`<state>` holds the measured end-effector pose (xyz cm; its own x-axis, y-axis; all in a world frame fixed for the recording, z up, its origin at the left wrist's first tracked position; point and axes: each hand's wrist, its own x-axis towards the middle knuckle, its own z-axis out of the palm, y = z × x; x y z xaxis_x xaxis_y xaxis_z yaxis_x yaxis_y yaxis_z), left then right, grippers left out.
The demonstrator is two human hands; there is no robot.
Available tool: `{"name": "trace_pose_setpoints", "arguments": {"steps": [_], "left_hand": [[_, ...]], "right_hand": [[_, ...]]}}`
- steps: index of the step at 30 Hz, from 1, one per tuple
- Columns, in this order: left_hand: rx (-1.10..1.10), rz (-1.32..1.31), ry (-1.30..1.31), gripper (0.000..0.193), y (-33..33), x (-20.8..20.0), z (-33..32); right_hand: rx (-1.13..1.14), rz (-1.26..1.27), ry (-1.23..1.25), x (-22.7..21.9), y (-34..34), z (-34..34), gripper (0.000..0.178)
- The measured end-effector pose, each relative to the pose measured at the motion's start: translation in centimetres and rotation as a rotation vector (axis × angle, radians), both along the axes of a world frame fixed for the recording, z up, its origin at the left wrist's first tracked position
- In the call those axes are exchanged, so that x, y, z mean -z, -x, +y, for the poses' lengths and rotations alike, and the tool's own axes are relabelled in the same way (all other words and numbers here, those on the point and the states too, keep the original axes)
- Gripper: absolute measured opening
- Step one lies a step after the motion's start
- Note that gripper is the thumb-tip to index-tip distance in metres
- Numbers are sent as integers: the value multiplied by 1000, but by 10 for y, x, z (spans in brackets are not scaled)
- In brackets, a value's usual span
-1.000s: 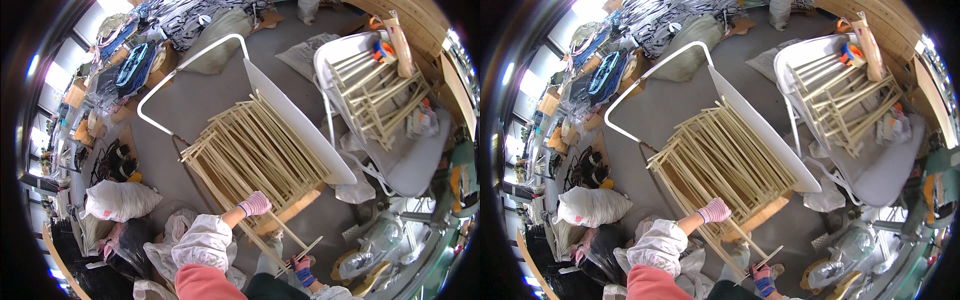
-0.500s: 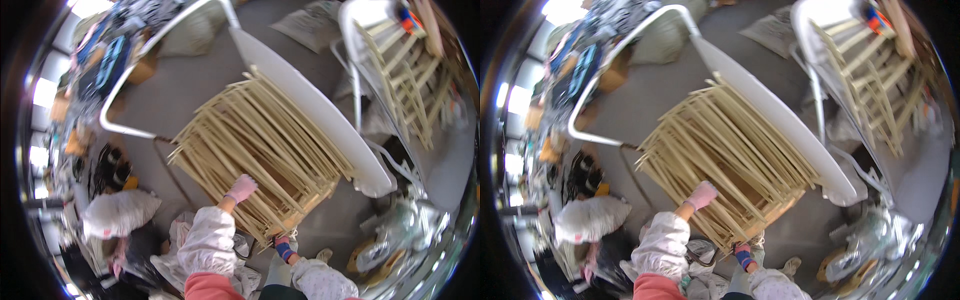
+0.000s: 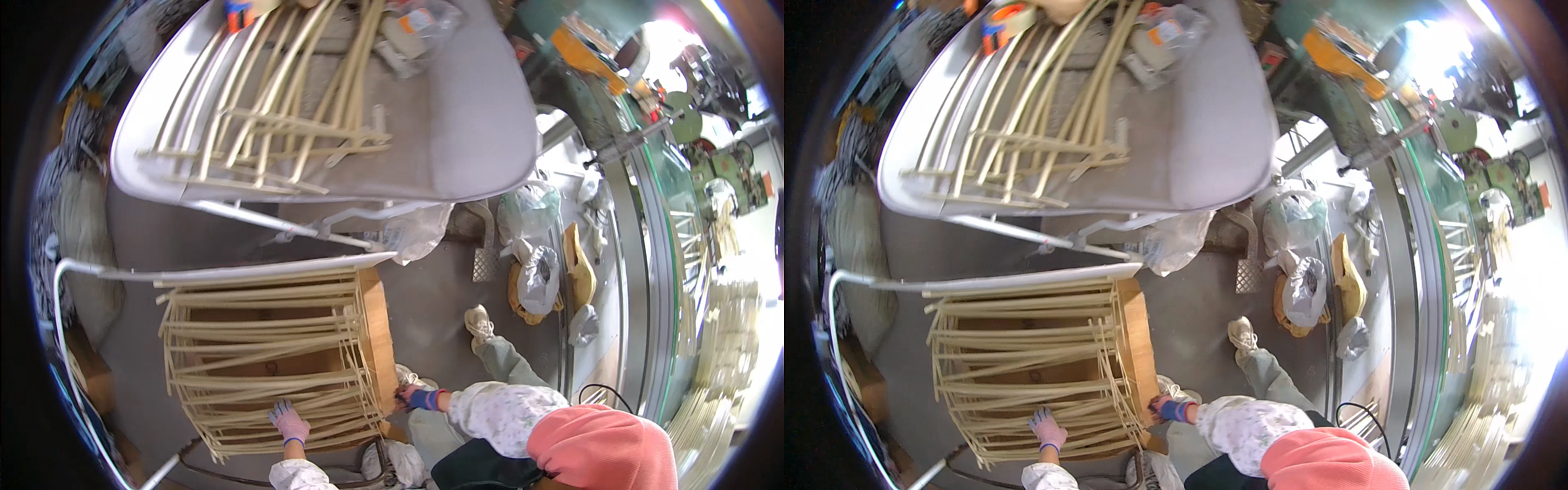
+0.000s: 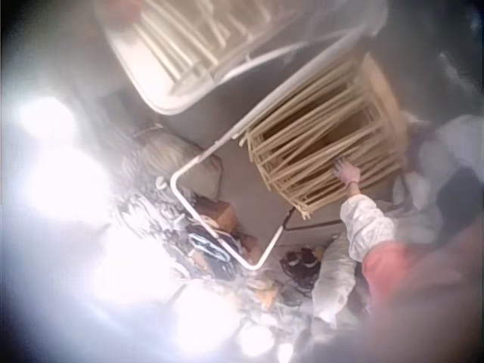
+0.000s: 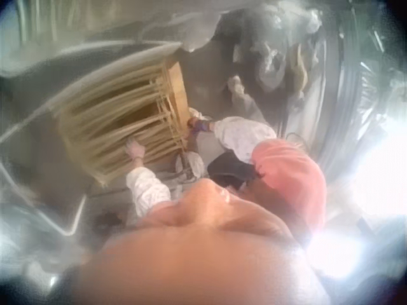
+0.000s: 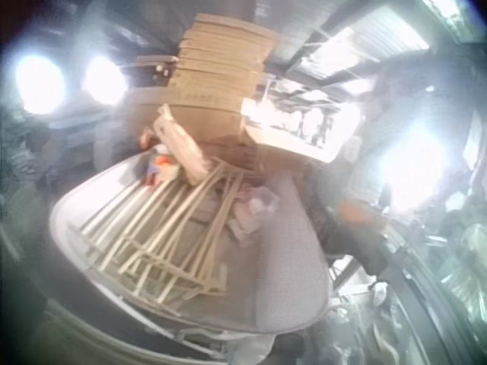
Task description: The person assembles wooden frames by picking up thin wooden sticks, inserting them into a press machine, and stacking the finished frames on a green table. The process is repeated multiple times with consistent hand movements and tool use.
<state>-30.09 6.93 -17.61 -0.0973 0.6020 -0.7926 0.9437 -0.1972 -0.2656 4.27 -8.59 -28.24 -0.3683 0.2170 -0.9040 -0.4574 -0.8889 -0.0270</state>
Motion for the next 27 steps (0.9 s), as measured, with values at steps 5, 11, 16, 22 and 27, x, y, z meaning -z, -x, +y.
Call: {"name": "trace_pose_setpoints", "arguments": {"steps": [5,11,16,22,27], "left_hand": [[-352,-1,-447,53,-58,-43,24],[1,-941,-932,28,-255,-77,-7],[-234,-1262,-770,36,-432,-47,-39],[-270,-1394,-911,32,-465,3,8],[-265,-1306,-1068,34,-446,19,44]], "right_hand": [[-299,-939,-284,9,-150,74,35],[-480,-1633,-759,67,-278,237,105],[-936,-1276,-761,156,-334,350,82],[-1027,-1491,-1007,266,-319,483,67],[-1003,-1603,-1025,258,-304,531,60]]}}
